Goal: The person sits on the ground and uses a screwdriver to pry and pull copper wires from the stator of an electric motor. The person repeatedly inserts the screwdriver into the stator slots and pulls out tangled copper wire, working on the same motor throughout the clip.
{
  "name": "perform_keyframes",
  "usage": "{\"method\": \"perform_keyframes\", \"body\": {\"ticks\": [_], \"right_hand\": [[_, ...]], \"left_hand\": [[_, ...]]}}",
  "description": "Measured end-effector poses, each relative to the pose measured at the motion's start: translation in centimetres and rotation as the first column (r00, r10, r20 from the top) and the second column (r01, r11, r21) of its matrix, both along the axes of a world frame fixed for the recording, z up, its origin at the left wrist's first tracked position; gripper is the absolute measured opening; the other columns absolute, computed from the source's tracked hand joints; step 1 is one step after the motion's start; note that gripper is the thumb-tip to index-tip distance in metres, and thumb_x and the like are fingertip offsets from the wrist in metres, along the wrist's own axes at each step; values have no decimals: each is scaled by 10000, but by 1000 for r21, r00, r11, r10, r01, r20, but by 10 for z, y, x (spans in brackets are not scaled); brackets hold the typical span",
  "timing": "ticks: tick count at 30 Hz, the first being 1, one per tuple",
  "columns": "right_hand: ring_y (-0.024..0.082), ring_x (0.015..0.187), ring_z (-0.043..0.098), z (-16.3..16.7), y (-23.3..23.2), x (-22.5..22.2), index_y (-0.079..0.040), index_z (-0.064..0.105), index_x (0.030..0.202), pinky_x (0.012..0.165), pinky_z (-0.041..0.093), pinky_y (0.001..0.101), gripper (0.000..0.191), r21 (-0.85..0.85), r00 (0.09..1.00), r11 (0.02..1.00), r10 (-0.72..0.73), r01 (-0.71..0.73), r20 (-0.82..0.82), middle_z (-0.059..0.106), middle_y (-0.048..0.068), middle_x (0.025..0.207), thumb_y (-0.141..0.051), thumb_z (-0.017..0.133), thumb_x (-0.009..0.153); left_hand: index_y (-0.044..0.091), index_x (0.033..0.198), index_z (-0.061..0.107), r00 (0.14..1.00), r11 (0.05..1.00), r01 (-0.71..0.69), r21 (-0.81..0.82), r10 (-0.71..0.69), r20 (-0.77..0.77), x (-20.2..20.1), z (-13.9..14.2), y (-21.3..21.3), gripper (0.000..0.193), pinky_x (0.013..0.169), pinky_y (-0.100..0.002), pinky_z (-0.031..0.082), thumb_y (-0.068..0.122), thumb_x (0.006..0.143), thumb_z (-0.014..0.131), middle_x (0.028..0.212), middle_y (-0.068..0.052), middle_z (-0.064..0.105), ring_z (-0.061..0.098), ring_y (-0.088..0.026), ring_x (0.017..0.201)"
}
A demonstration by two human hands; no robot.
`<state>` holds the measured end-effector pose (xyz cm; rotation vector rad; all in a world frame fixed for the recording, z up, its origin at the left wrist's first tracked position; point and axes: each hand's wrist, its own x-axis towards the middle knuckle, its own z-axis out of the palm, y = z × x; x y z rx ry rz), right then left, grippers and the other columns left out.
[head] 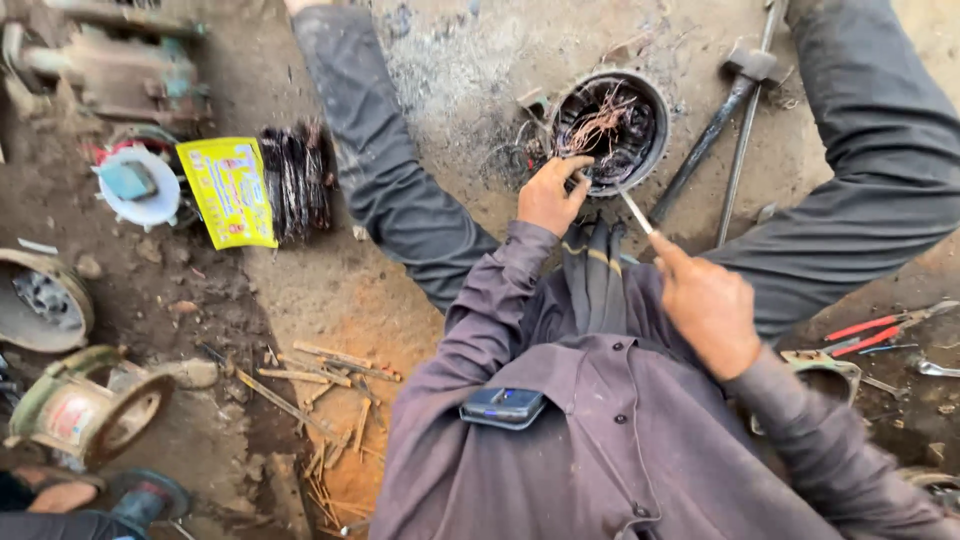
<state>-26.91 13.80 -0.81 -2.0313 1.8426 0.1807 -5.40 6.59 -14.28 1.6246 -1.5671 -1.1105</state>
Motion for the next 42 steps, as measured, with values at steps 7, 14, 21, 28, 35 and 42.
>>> {"method": "perform_keyframes", "body": {"ticks": [7,14,21,28,35,42], "right_hand": [[361,561,648,22,-48,-15,-305,705,1331,517,509,474,325,138,994,985,105,-102,-16,652,151,641,-327,627,1017],[341,583,652,33,-46,-9,-251,704,1338,515,500,464,347,128,992,985,113,-119,54,676,118,690,-294,627,1003],[351,582,635,35,-41,-11,-238,706,1347,528,491,467,350,137,994,988,65,-76,84,661,116,686,-286,636,1007],[374,586,630,35,-39,-10,-238,699,1354,520,483,488,360,165,990,985,22,-45,140,660,121,688,-285,625,1005],[367,602,647,37,-45,-5,-251,710,1348,541,500,472,346,159,990,981,91,-108,110,679,137,710,-311,622,1019],[342,629,672,33,-63,1,-216,740,1267,545,514,448,306,158,980,968,195,-197,29,700,114,740,-344,643,1007]], "left_hand": [[194,1205,714,1000,995,2,101,-1,-16,0,3,1,316,723,-330,562,173,891,735,928,4,698,682,-201,774],[197,1213,710,999,996,16,92,-12,-41,2,5,-2,313,735,-320,568,178,902,736,936,10,695,685,-191,790],[195,1220,715,999,992,20,127,-15,-36,2,7,-3,316,697,-298,555,181,906,739,937,21,692,645,-165,722],[197,1230,706,999,996,26,88,-23,-35,2,8,-3,326,747,-303,569,170,906,734,942,19,691,694,-176,821],[205,1237,702,999,995,21,97,-17,-50,3,1,1,335,744,-307,567,160,905,730,942,20,688,690,-176,811],[219,1241,692,998,994,29,104,-23,-62,5,-2,3,340,701,-296,565,169,906,723,930,35,684,663,-162,724]]}}
